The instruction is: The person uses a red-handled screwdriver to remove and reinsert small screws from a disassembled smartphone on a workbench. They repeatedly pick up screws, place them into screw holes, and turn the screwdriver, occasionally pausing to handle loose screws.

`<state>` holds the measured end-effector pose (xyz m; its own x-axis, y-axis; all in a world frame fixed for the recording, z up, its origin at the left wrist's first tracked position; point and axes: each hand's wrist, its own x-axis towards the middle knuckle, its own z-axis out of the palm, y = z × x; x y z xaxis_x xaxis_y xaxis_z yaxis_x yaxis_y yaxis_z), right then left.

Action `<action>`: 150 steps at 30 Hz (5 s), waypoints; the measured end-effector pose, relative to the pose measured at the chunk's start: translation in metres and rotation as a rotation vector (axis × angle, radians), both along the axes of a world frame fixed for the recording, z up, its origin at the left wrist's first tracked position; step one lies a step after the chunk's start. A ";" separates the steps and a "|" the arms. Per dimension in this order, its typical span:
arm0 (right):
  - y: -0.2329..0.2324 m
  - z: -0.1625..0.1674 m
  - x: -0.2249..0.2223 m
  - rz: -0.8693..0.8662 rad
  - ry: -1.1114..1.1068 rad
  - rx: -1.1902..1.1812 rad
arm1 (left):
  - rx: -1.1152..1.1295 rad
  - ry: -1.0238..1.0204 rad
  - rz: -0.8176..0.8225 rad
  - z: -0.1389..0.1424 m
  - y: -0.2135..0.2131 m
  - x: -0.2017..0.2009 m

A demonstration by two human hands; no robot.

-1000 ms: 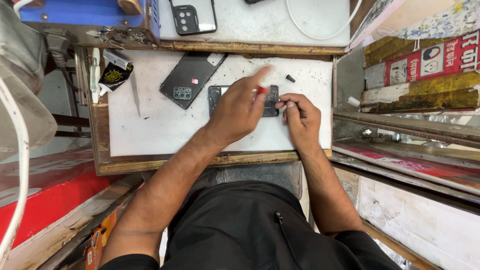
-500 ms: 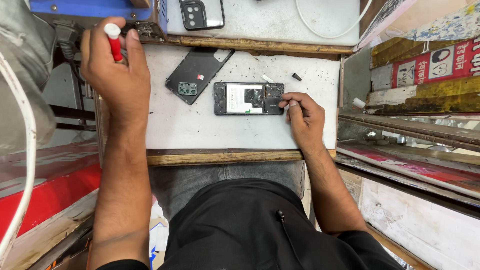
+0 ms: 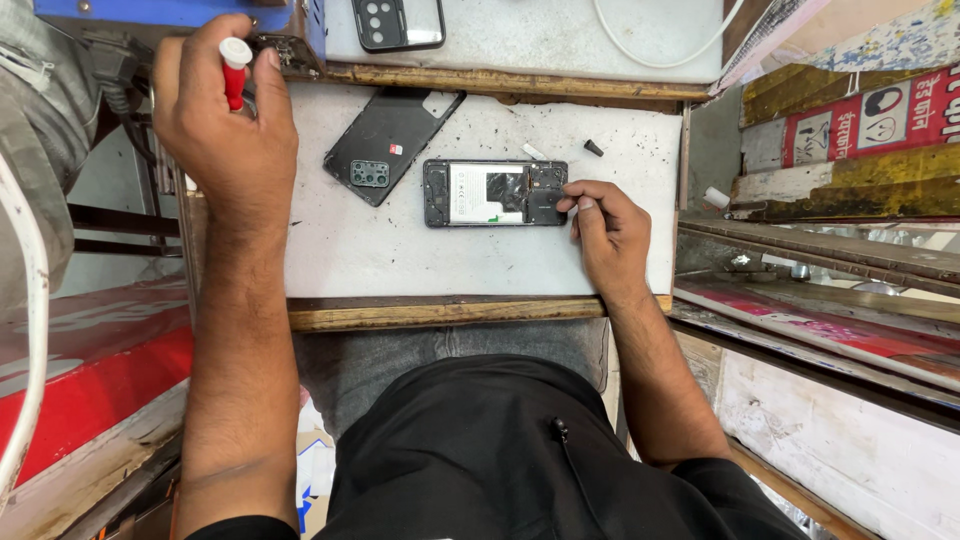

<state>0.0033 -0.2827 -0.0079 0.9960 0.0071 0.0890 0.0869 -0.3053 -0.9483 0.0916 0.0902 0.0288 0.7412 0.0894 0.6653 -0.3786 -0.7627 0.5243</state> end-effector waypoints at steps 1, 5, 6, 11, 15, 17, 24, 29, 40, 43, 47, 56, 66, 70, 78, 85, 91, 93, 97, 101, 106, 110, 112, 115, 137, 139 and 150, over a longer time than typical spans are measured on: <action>0.000 0.000 0.000 -0.002 0.005 -0.001 | -0.007 -0.003 -0.004 -0.002 0.000 0.000; -0.001 -0.001 0.000 -0.005 0.001 -0.007 | -0.059 0.006 0.010 -0.005 -0.004 0.000; -0.001 -0.001 -0.001 0.001 -0.003 -0.009 | -0.064 -0.001 0.011 -0.005 -0.004 0.000; -0.002 -0.002 -0.001 0.005 -0.008 0.005 | -0.079 -0.064 -0.004 -0.002 0.001 -0.001; -0.003 -0.003 -0.001 0.008 -0.006 -0.007 | -0.089 -0.110 -0.003 -0.006 0.006 0.000; -0.004 -0.004 -0.001 0.010 -0.007 -0.010 | -0.126 -0.044 0.044 -0.008 0.008 -0.002; -0.003 -0.004 -0.001 0.000 0.003 -0.010 | -0.040 -0.001 0.031 -0.008 0.004 -0.004; -0.003 -0.003 -0.001 0.005 -0.003 0.004 | 0.028 -0.071 0.022 -0.005 -0.001 -0.003; -0.001 -0.003 0.001 0.012 -0.008 -0.003 | 0.138 -0.121 0.118 -0.001 -0.005 0.002; -0.002 -0.003 0.001 0.015 -0.010 -0.015 | 0.121 -0.102 0.131 0.001 -0.009 0.002; -0.002 -0.004 0.002 0.016 -0.015 -0.024 | 0.131 -0.086 0.154 0.004 -0.014 0.002; -0.001 -0.001 0.002 0.006 -0.016 -0.024 | 0.035 -0.096 0.151 -0.001 -0.018 0.006; 0.002 0.004 0.000 0.000 0.001 -0.006 | 0.295 0.715 -0.399 0.005 -0.050 -0.077; -0.001 0.002 -0.002 0.005 0.001 0.004 | 0.242 0.752 -0.417 0.007 -0.061 -0.098; -0.011 -0.009 -0.003 -0.085 -0.068 0.200 | -0.467 0.582 -0.611 0.010 -0.026 -0.101; -0.021 -0.015 -0.005 -0.223 -0.141 0.402 | -0.510 0.534 -0.461 -0.018 -0.052 -0.104; -0.022 -0.016 -0.003 -0.242 -0.131 0.420 | -0.396 0.474 -0.448 -0.034 -0.060 -0.102; -0.021 -0.016 -0.003 -0.229 -0.125 0.425 | -0.385 0.474 -0.452 -0.036 -0.059 -0.102; -0.019 -0.015 -0.004 -0.227 -0.124 0.428 | -0.540 0.503 -0.467 -0.034 -0.062 -0.101; -0.015 -0.013 -0.003 -0.231 -0.128 0.386 | -0.757 0.588 -0.471 -0.025 -0.077 -0.095; -0.011 -0.008 -0.003 -0.247 -0.061 0.325 | -0.872 0.732 -0.502 -0.018 -0.119 -0.068; -0.010 -0.006 -0.002 -0.249 -0.062 0.317 | -0.719 0.678 -0.558 -0.021 -0.155 -0.039; -0.009 -0.006 -0.002 -0.253 -0.059 0.317 | -0.622 0.653 -0.542 -0.024 -0.168 -0.030; -0.009 -0.005 -0.003 -0.255 -0.051 0.329 | -0.513 0.670 -0.494 -0.027 -0.182 -0.022; -0.008 -0.003 -0.006 -0.234 -0.056 0.327 | -0.340 0.559 -0.494 -0.036 -0.191 -0.026; -0.008 -0.003 -0.007 -0.234 -0.051 0.333 | -0.280 0.517 -0.531 -0.035 -0.193 -0.030; -0.007 -0.002 -0.006 -0.235 -0.050 0.358 | 0.055 0.224 -0.780 -0.025 -0.190 -0.033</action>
